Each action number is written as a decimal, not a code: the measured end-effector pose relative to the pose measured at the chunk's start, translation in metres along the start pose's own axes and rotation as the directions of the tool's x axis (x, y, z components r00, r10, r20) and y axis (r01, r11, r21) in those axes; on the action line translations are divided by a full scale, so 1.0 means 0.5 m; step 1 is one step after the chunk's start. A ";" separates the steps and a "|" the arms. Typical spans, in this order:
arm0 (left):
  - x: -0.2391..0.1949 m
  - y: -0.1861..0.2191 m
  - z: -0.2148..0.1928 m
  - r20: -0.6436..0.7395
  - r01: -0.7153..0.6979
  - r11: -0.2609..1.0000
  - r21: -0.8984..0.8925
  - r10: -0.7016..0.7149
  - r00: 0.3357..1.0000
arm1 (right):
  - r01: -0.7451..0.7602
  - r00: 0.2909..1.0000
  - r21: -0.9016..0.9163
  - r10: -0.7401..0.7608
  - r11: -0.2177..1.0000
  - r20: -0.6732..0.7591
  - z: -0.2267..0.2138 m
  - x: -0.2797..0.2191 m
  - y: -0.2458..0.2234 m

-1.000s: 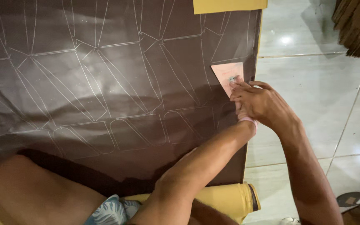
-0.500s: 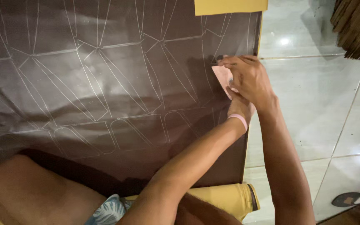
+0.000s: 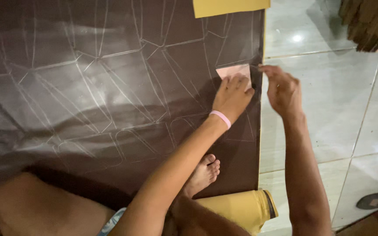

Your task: The person sits on the floor and repeatedly rubs a small pink template against a large brown sheet of fabric with white geometric lines. The person moves the template across different sections of the fabric, applying pressure with both hands.

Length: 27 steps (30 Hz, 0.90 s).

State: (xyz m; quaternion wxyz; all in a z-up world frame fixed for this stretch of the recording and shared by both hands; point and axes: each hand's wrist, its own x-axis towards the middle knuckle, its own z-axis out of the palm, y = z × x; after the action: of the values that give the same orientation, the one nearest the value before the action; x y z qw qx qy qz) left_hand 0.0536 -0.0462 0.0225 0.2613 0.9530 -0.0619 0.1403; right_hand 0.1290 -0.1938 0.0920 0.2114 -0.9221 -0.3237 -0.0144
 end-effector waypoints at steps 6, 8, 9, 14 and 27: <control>-0.001 -0.044 -0.038 0.021 -0.025 0.984 -0.176 0.030 0.999 | -0.127 0.991 -0.024 0.128 0.992 0.032 -0.014 -0.149 -0.072; 0.001 -0.049 -0.042 0.055 -0.013 0.984 -0.180 0.024 0.998 | -0.169 0.986 0.155 0.165 0.973 0.041 -0.009 -0.169 -0.071; -0.001 -0.047 -0.041 0.077 -0.007 0.983 -0.184 0.022 0.997 | -0.146 0.989 0.211 0.137 0.966 0.059 -0.004 -0.176 -0.068; -0.002 -0.047 -0.040 0.061 0.009 0.971 -0.238 0.005 0.998 | -0.017 0.996 0.153 0.003 0.988 0.090 0.013 -0.163 -0.046; -0.004 -0.069 -0.023 0.098 0.083 0.921 -0.382 -0.049 0.994 | -0.239 0.971 0.129 0.239 0.962 0.019 0.001 -0.142 -0.049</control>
State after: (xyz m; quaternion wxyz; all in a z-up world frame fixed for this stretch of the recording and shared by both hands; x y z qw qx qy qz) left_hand 0.0556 -0.0106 0.0149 0.4450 0.8898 -0.0672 0.0750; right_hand 0.0581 -0.2181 0.0892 0.2707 -0.9387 -0.2106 0.0339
